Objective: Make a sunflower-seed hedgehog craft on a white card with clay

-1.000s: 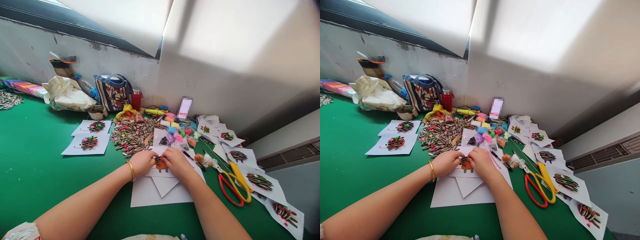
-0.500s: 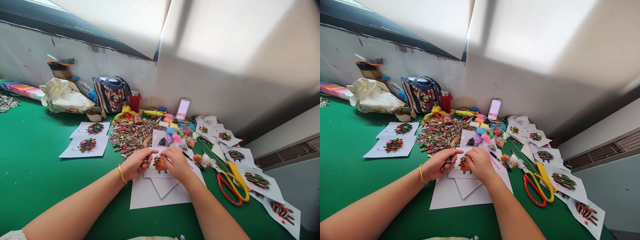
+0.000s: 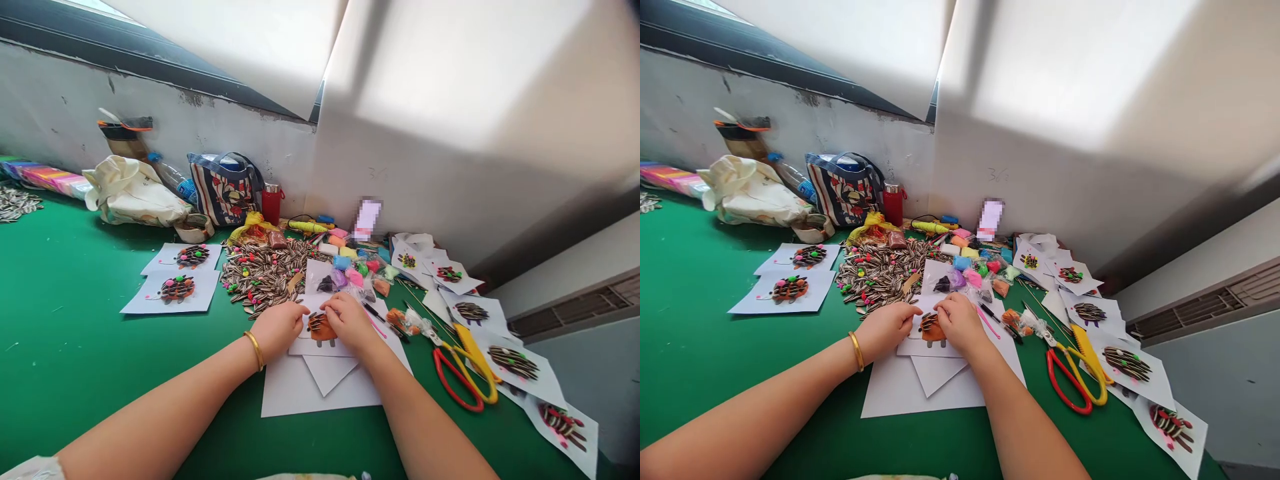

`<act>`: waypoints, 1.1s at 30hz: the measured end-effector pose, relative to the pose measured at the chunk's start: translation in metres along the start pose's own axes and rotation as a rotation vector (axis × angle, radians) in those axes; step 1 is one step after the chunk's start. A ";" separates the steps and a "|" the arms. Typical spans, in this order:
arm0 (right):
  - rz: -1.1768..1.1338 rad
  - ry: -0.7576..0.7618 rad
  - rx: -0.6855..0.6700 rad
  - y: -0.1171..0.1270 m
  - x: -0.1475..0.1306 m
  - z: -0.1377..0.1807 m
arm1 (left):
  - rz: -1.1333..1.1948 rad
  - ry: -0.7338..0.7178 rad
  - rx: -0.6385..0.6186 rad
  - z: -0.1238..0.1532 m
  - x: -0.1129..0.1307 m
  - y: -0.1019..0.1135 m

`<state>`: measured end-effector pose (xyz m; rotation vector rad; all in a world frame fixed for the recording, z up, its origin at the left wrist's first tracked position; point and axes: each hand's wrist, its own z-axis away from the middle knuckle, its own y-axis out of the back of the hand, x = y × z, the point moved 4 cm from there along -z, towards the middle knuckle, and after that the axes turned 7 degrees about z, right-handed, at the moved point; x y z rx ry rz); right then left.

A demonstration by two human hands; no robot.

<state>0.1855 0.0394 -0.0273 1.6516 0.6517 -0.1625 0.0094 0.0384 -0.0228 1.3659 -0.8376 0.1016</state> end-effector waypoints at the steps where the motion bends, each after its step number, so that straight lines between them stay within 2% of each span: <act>1: -0.003 -0.007 -0.008 -0.001 0.000 0.000 | -0.035 -0.017 -0.007 0.000 0.002 0.000; 11: -0.002 -0.027 -0.067 -0.006 0.003 0.000 | -0.288 -0.047 -0.073 -0.001 0.009 0.000; 19: -0.020 -0.030 -0.070 -0.006 0.001 0.000 | -0.281 -0.071 -0.042 0.001 0.008 0.001; 23: -0.022 -0.026 -0.082 -0.007 -0.002 -0.001 | -0.285 -0.094 -0.070 0.003 0.007 -0.001; 33: -0.097 -0.029 -0.058 -0.012 0.003 -0.006 | -0.297 -0.001 -0.035 0.004 0.005 0.006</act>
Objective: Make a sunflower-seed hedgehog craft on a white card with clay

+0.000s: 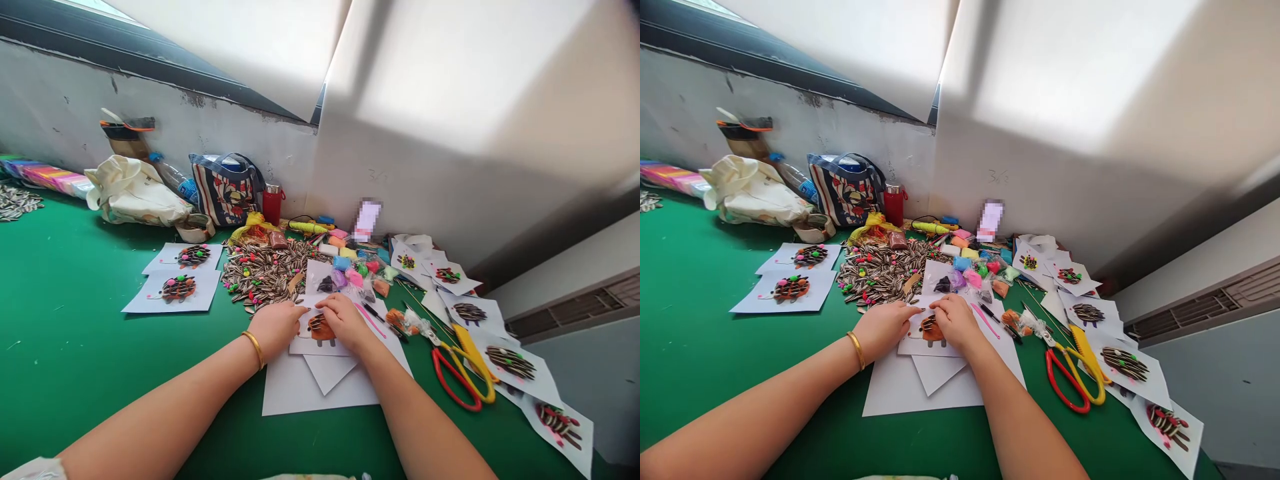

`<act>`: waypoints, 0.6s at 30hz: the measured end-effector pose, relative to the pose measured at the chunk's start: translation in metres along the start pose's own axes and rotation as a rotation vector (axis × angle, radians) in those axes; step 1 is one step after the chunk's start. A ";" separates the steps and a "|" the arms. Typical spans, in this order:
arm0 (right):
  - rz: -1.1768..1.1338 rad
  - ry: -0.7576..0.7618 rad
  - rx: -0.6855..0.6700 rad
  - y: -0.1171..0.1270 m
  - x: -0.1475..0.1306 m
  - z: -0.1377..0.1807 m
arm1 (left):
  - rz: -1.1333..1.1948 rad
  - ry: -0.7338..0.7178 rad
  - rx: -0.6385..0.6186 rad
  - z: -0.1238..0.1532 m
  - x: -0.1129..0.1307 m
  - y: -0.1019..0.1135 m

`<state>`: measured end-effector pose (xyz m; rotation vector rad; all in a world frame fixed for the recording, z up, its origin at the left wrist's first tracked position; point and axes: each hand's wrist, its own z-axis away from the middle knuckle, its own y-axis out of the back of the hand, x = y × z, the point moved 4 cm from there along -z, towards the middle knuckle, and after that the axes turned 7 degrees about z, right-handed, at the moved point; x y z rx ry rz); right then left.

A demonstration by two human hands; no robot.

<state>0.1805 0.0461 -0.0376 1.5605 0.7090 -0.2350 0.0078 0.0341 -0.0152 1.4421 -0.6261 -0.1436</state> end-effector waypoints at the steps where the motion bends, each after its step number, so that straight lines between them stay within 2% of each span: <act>1: -0.011 -0.001 0.014 0.001 0.000 0.000 | 0.000 0.012 0.004 0.000 0.000 0.001; 5: 0.007 -0.013 0.026 0.009 -0.004 -0.004 | -0.001 0.065 -0.017 0.000 -0.001 0.005; 11: 0.255 -0.002 -0.131 0.016 -0.032 -0.024 | 0.064 0.056 0.015 -0.002 -0.007 0.001; 15: 0.512 0.015 -0.267 0.008 -0.052 -0.042 | 0.384 0.082 0.163 -0.006 -0.018 0.001; 18: 0.587 0.018 -0.315 -0.001 -0.061 -0.050 | 0.677 0.144 0.267 -0.009 -0.027 0.002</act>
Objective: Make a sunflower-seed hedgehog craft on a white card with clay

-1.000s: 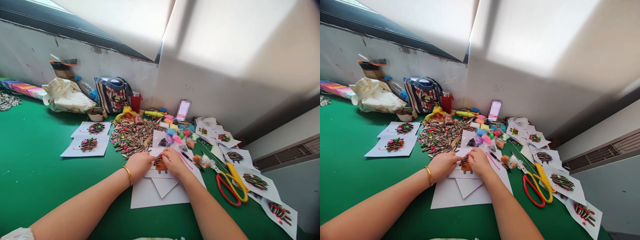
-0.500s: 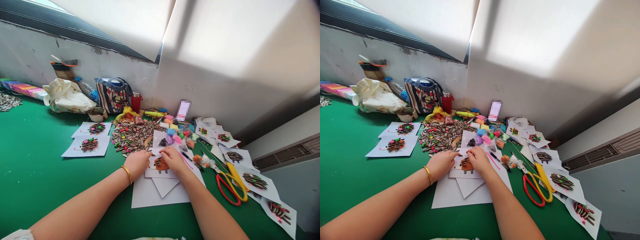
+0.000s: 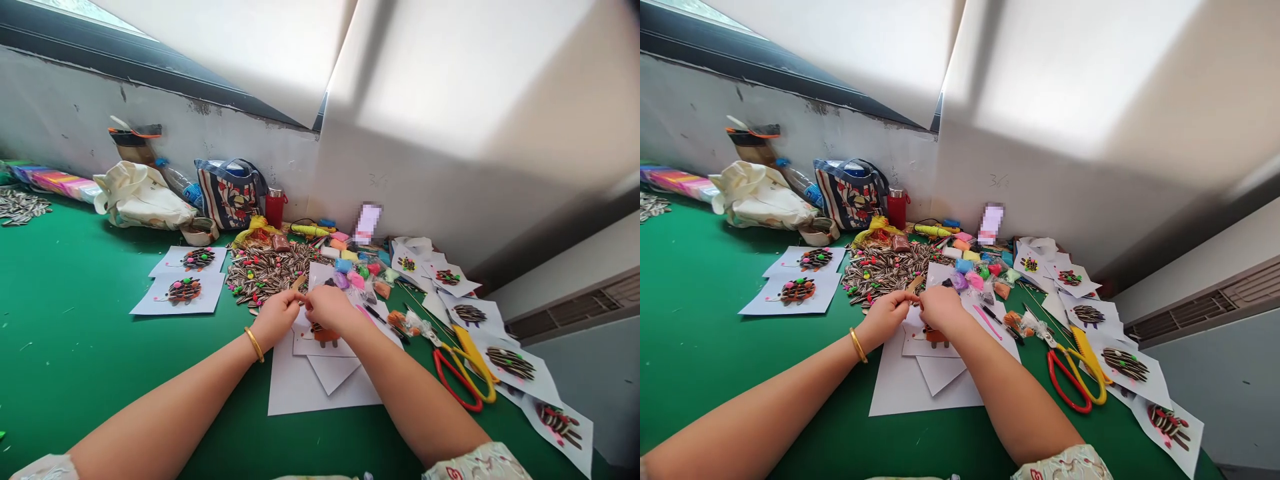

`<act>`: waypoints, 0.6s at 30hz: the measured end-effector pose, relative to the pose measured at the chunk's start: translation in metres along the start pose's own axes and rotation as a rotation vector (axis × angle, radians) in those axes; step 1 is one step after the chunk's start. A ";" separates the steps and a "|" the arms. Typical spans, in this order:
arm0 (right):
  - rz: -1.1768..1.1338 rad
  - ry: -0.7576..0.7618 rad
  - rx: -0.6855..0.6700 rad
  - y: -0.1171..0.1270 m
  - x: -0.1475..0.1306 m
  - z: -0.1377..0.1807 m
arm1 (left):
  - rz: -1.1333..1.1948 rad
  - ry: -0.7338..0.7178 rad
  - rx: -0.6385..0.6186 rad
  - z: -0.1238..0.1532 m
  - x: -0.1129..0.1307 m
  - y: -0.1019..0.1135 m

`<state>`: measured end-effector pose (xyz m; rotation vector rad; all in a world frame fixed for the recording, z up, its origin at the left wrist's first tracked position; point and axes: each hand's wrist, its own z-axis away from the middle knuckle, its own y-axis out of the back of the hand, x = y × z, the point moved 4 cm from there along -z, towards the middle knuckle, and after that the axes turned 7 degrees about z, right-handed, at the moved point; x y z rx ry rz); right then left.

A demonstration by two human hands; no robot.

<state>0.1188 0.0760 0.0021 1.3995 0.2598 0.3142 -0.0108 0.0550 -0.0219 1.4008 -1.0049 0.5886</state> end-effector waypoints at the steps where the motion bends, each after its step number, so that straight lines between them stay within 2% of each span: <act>1: 0.004 0.001 0.000 0.000 -0.002 -0.003 | 0.059 0.032 0.019 -0.001 -0.002 0.001; 4: 0.009 0.009 -0.012 -0.001 -0.004 -0.008 | 0.140 0.075 0.032 -0.002 -0.004 0.001; 7: -0.013 0.005 -0.003 0.002 0.005 -0.007 | 0.140 0.016 0.014 0.000 -0.001 -0.001; 10: -0.084 -0.048 0.085 0.007 0.024 0.001 | 0.062 -0.008 -0.017 0.004 0.001 -0.004; 13: -0.388 -0.096 0.234 0.007 0.044 0.018 | -0.040 -0.011 -0.067 0.007 0.002 -0.007; 18: -0.732 -0.082 0.288 -0.011 0.058 0.046 | -0.260 -0.072 -0.170 0.013 0.007 -0.012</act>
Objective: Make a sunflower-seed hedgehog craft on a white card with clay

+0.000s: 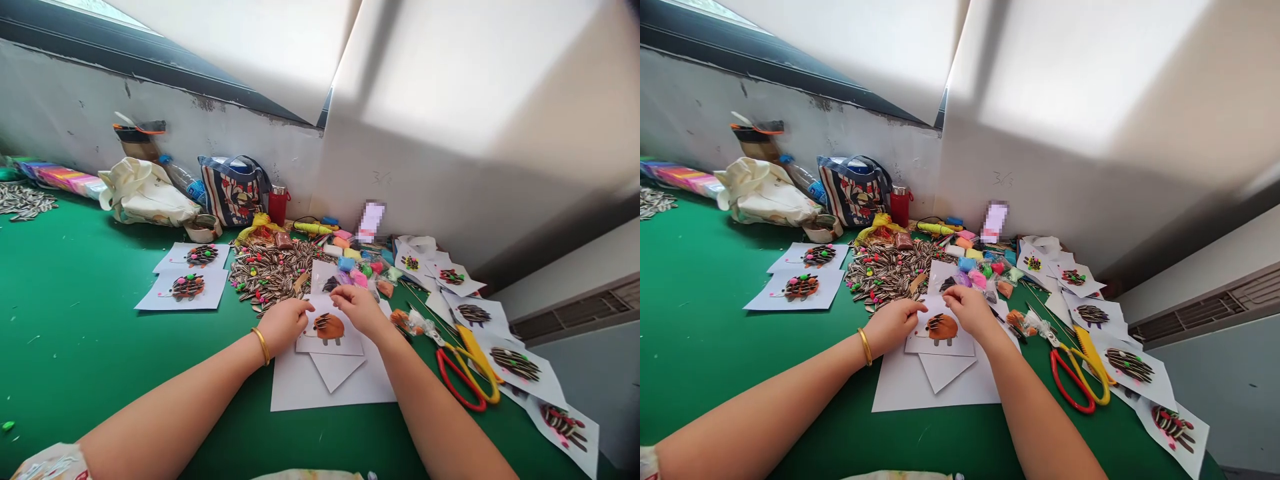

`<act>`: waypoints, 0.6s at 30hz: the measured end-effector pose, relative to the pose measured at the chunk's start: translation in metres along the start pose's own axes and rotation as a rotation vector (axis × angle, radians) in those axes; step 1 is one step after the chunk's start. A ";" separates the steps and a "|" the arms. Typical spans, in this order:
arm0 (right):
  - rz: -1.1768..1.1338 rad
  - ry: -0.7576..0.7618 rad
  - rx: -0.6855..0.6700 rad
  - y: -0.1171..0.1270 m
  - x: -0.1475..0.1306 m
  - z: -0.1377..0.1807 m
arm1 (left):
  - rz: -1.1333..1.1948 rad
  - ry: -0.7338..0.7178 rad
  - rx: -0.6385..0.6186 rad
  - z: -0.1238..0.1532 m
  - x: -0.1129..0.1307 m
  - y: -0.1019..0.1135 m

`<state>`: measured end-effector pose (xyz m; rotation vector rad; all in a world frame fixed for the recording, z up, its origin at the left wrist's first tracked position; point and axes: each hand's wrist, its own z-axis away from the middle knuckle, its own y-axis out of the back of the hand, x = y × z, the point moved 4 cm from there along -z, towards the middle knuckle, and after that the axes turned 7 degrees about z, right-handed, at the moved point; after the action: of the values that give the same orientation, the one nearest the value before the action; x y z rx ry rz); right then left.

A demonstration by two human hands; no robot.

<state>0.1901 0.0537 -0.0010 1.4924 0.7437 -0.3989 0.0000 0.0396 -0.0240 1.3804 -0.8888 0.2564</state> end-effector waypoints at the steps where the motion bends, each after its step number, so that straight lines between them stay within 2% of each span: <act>1: -0.051 -0.011 0.001 -0.002 0.003 0.004 | -0.050 -0.023 -0.023 0.001 0.002 -0.001; 4: -0.139 -0.041 -0.001 -0.008 0.009 0.012 | -0.177 -0.075 -0.083 0.003 0.009 -0.005; 9: -0.052 -0.025 0.022 -0.014 0.008 0.011 | -0.290 -0.107 -0.132 0.004 0.014 -0.007; 14: 0.072 0.057 0.048 -0.015 0.004 0.008 | -0.309 -0.122 -0.145 0.004 0.015 -0.009; 18: 0.075 0.053 0.047 -0.016 0.006 0.010 | -0.295 -0.111 -0.148 0.003 0.016 -0.009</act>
<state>0.1858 0.0442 -0.0179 1.5757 0.7224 -0.3231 0.0150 0.0291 -0.0203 1.3759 -0.7663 -0.1103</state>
